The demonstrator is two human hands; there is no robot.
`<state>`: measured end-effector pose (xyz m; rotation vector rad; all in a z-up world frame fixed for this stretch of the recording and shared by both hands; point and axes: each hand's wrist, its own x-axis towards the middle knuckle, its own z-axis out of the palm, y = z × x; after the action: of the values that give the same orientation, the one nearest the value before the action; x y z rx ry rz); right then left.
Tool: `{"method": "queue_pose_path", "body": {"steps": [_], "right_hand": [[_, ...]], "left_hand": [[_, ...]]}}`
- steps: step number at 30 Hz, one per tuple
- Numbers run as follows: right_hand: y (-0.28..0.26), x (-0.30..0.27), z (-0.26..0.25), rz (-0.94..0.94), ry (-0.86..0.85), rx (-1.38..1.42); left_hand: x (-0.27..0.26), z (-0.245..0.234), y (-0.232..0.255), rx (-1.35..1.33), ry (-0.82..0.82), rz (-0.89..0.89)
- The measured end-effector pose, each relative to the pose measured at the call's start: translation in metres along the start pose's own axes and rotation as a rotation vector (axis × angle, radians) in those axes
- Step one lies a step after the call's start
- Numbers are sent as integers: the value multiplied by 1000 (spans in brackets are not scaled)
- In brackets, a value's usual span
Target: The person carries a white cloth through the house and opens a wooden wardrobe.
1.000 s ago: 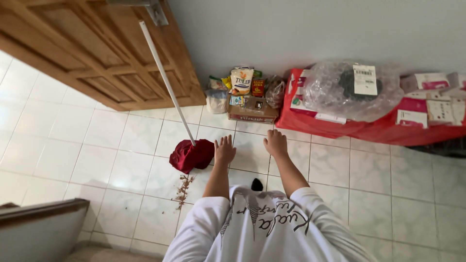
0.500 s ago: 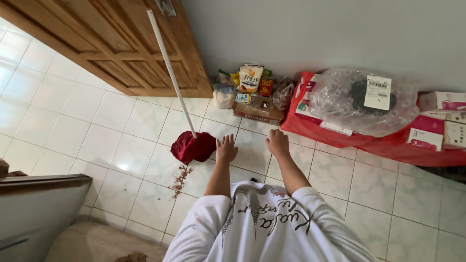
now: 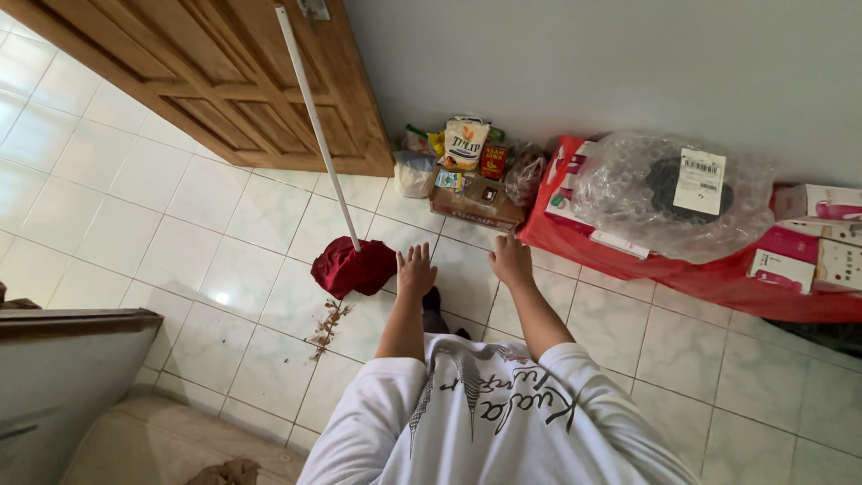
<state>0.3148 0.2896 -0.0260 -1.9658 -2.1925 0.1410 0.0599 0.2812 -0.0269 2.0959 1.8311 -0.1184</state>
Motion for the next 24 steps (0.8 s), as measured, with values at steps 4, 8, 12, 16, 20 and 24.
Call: {"method": "queue_pose_path", "body": {"steps": [4,8,12,16,20,24], "right_hand": [[3,7,-7,-18,67,-23],[4,17,-3,21,-67,-11],[8,34,17,-17,-62,4],[-2,59,6,-7,-94,41],[9,75,33,16,-99,36],[-5,101,9,-170,290,-56]], "left_hand": [[7,0,2,-21,-5,-11],[20,3,-1,-58,-11,-10],[33,-4,-4,-47,-31,-9],[59,3,-14,-70,75,22],[75,-5,-16,-71,53,12],[99,-21,-25,-72,21,15]]}}
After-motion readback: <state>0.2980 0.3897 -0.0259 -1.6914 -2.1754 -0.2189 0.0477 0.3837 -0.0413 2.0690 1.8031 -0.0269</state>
